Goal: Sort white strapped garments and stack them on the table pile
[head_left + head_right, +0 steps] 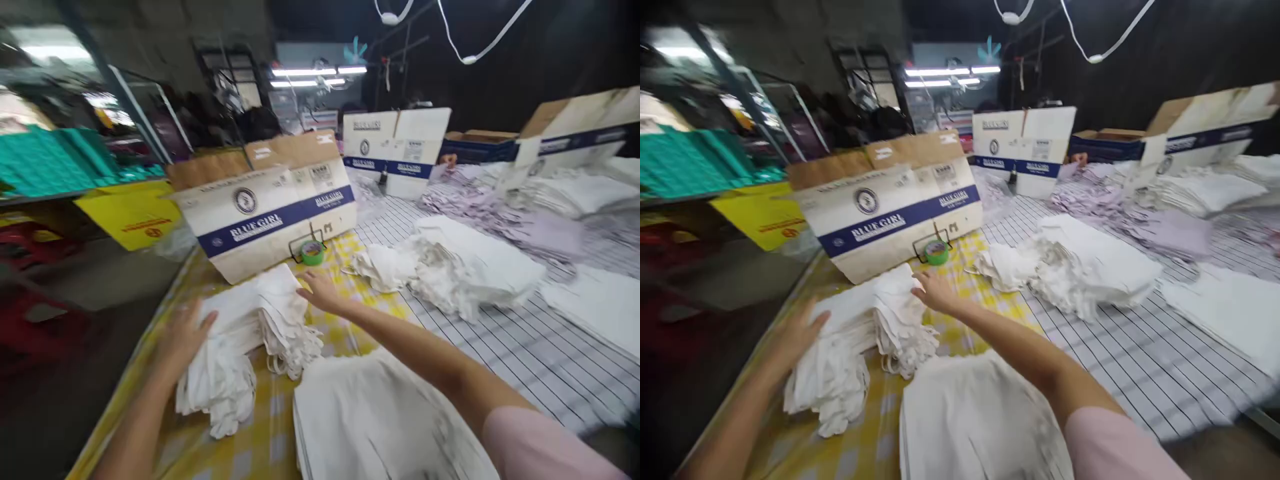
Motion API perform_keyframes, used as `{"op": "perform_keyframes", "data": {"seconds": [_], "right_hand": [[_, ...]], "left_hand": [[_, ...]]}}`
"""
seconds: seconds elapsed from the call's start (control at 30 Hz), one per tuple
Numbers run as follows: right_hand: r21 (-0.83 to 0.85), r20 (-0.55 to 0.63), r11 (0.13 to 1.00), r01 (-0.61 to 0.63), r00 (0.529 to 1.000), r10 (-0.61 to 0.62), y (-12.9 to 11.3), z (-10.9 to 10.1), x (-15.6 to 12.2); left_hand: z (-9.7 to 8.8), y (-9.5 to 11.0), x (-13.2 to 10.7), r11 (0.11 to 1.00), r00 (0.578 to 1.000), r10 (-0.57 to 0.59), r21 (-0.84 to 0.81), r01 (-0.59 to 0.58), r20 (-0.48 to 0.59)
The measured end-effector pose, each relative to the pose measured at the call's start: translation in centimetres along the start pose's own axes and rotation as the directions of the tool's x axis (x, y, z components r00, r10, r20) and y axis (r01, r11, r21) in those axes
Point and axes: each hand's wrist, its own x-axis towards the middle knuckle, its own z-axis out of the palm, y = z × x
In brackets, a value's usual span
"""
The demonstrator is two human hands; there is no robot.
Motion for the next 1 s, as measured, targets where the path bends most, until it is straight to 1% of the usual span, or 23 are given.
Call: {"op": "perform_keyframes", "data": {"seconds": [0.03,0.07,0.1,0.17,0.2,0.23,0.3,0.37,0.4,0.43,0.5,0.53,0.6,0.67,0.73,0.8,0.87,0.93,1.0], "right_hand": [[0.012,0.014,1.000,-0.027,1.000,0.027,1.1,-1.5,-1.7],[0.028,0.041,0.998,-0.050,0.998,0.048,2.3,-3.1,-3.6],[0.043,0.078,0.996,-0.076,0.994,0.073,3.5,-4.7,-5.8],[0.071,0.149,0.990,-0.124,0.982,0.112,5.6,-7.7,-10.6],[0.079,0.173,0.986,-0.148,0.976,0.132,6.5,-9.1,-13.1],[0.077,0.185,0.983,-0.165,0.971,0.149,7.1,-10.4,-15.6],[0.038,0.196,0.974,-0.223,0.958,0.211,7.6,-12.2,-20.3],[0.016,0.190,0.963,-0.269,0.947,0.261,7.3,-12.9,-24.4],[0.022,0.179,0.954,-0.299,0.940,0.290,6.9,-12.7,-26.1],[0.026,0.171,0.945,-0.326,0.933,0.317,6.4,-12.3,-27.5],[0.021,0.133,0.929,-0.370,0.922,0.364,5.4,-10.8,-29.4],[0.007,0.113,0.923,-0.385,0.917,0.382,4.9,-9.8,-29.9],[-0.057,0.089,0.917,-0.394,0.913,0.398,4.1,-8.0,-30.2],[-0.164,0.110,0.912,-0.376,0.912,0.395,3.6,-6.6,-29.8],[-0.250,0.150,0.905,-0.344,0.910,0.387,3.3,-5.9,-29.3],[-0.283,0.180,0.907,-0.311,0.912,0.369,3.3,-5.7,-28.9],[-0.283,0.181,0.915,-0.287,0.921,0.345,3.5,-5.7,-28.9],[-0.291,0.162,0.917,-0.272,0.931,0.327,3.6,-5.9,-29.0],[-0.306,0.129,0.912,-0.273,0.937,0.324,3.7,-6.0,-29.4]], "left_hand": [[-0.4,0.7,-0.7,0.998,0.999,0.049,0.048,-0.049,-0.015],[-0.9,1.8,-1.7,0.994,0.993,0.088,0.075,-0.082,-0.080],[-1.4,3.1,-3.1,0.991,0.984,0.130,0.061,-0.123,-0.120],[-2.1,6.5,-7.1,0.980,0.968,0.187,-0.037,-0.195,-0.165],[-2.3,8.5,-9.5,0.961,0.963,0.231,-0.122,-0.248,-0.142],[-2.4,10.5,-12.1,0.934,0.960,0.268,-0.221,-0.281,-0.085],[-2.2,14.3,-17.4,0.888,0.955,0.297,-0.363,-0.283,-0.017],[-1.4,17.5,-22.5,0.870,0.942,0.328,-0.414,-0.269,0.076],[-0.9,18.8,-24.8,0.876,0.935,0.339,-0.398,-0.273,0.105],[-0.4,19.9,-26.8,0.895,0.926,0.348,-0.346,-0.282,0.144],[0.7,21.4,-29.9,0.938,0.920,0.338,-0.157,-0.310,0.200],[1.1,22.0,-31.0,0.941,0.912,0.339,-0.069,-0.332,0.230],[1.5,22.7,-32.4,0.926,0.902,0.337,0.078,-0.369,0.270],[1.4,23.2,-33.0,0.902,0.893,0.339,0.167,-0.398,0.295],[0.8,23.7,-33.3,0.878,0.885,0.344,0.227,-0.422,0.315],[0.3,24.3,-33.5,0.856,0.877,0.349,0.268,-0.442,0.331],[-0.1,24.8,-33.8,0.848,0.873,0.350,0.280,-0.449,0.340],[-0.3,25.1,-34.0,0.863,0.876,0.340,0.257,-0.436,0.343],[-0.3,25.0,-34.0,0.889,0.880,0.320,0.209,-0.407,0.351]]}}
